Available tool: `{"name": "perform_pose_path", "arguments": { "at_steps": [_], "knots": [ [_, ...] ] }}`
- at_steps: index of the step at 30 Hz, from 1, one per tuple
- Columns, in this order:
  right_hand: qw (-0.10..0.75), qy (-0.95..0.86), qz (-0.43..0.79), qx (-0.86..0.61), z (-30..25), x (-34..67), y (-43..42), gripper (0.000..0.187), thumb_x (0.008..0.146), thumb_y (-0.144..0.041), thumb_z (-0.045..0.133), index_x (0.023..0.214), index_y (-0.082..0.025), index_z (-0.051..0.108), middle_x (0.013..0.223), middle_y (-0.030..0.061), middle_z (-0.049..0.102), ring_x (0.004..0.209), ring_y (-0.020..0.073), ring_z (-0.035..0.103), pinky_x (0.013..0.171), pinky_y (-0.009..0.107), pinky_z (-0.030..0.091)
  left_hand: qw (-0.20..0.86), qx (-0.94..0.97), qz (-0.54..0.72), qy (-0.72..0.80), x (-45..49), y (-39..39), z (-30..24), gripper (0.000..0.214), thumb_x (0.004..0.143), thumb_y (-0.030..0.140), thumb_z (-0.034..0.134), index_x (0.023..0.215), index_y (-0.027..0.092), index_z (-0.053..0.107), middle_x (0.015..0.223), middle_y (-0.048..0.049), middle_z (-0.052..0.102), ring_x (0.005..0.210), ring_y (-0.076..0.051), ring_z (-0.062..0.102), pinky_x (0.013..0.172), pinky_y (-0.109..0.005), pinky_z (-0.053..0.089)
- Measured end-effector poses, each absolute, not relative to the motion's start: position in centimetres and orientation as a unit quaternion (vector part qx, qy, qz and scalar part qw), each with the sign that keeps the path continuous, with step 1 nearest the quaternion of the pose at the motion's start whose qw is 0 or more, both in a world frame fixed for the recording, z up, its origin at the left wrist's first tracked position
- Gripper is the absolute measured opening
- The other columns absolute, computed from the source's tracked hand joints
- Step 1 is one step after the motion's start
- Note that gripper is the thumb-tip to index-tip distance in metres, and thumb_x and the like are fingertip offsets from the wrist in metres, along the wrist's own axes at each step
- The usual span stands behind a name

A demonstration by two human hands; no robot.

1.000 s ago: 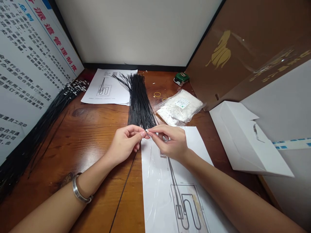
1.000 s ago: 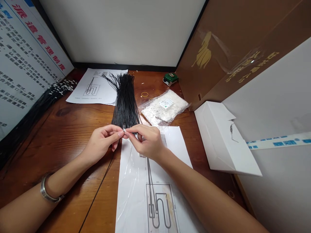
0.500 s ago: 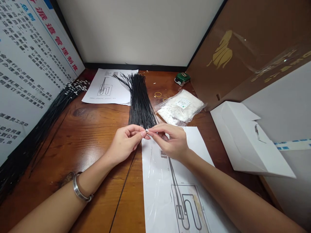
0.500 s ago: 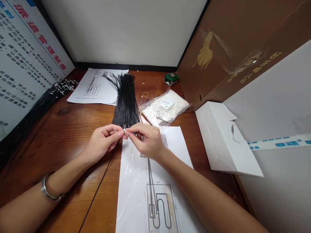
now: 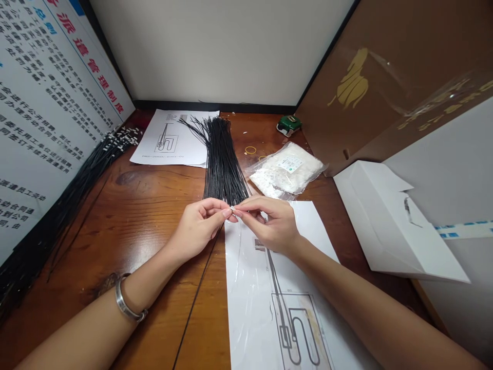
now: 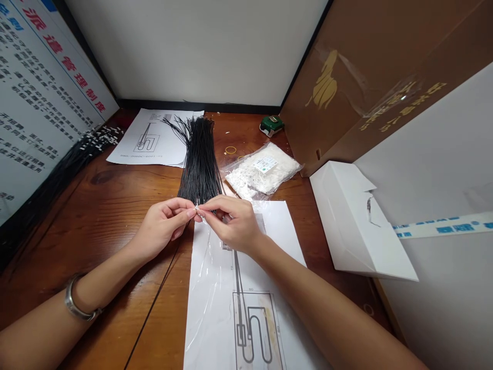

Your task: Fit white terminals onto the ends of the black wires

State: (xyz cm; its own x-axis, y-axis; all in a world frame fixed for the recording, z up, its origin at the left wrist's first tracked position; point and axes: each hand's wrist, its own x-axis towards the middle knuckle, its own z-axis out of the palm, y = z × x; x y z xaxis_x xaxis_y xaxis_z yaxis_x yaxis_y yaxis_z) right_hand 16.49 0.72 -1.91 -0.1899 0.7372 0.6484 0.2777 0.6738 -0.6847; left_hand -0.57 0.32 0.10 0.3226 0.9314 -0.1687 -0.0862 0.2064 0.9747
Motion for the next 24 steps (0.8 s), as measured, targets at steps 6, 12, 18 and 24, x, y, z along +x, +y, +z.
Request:
{"name": "perform_pose_path", "arguments": {
  "at_steps": [6, 12, 18, 24],
  "knots": [
    [0.550, -0.739, 0.175, -0.346, -2.09, 16.29, 0.63, 0.010, 0.079, -0.012, 0.065, 0.080, -0.020, 0.070, 0.072, 0.0021, 0.073, 0.049, 0.0091, 0.056, 0.038, 0.022, 0.039, 0.636, 0.497, 0.398, 0.436, -0.60, 0.30, 0.14, 0.019, 0.077, 0.032, 0.069, 0.080, 0.014, 0.064, 0.070, -0.0022, 0.069, 0.041, -0.004, 0.036, 0.038, -0.019, 0.025],
    [0.544, -0.752, 0.114, -0.354, -2.11, 16.18, 0.60, 0.010, 0.081, -0.012, 0.064, 0.084, -0.020, 0.069, 0.070, 0.0020, 0.072, 0.046, 0.0084, 0.050, 0.041, 0.024, 0.042, 0.625, 0.511, 0.390, 0.442, -0.55, 0.23, 0.27, 0.019, 0.079, 0.033, 0.067, 0.083, 0.014, 0.064, 0.073, -0.0029, 0.069, 0.042, -0.004, 0.039, 0.037, -0.018, 0.027],
    [0.528, -0.764, 0.092, -0.360, -2.07, 16.41, 0.56, 0.012, 0.083, -0.013, 0.062, 0.086, -0.023, 0.069, 0.073, 0.0005, 0.073, 0.049, 0.0101, 0.057, 0.044, 0.025, 0.047, 0.624, 0.525, 0.381, 0.437, -0.72, 0.20, 0.15, 0.019, 0.083, 0.033, 0.064, 0.087, 0.015, 0.063, 0.073, -0.0018, 0.067, 0.043, -0.004, 0.040, 0.038, -0.017, 0.028],
    [0.515, -0.793, 0.048, -0.324, -2.02, 16.89, 0.87, 0.016, 0.081, -0.009, 0.062, 0.087, -0.023, 0.068, 0.073, 0.0004, 0.074, 0.051, 0.0114, 0.061, 0.045, 0.026, 0.049, 0.619, 0.543, 0.365, 0.434, -0.61, 0.16, 0.24, 0.021, 0.083, 0.035, 0.063, 0.084, 0.014, 0.063, 0.069, -0.0012, 0.064, 0.044, -0.004, 0.039, 0.039, -0.018, 0.028]
  ]
}}
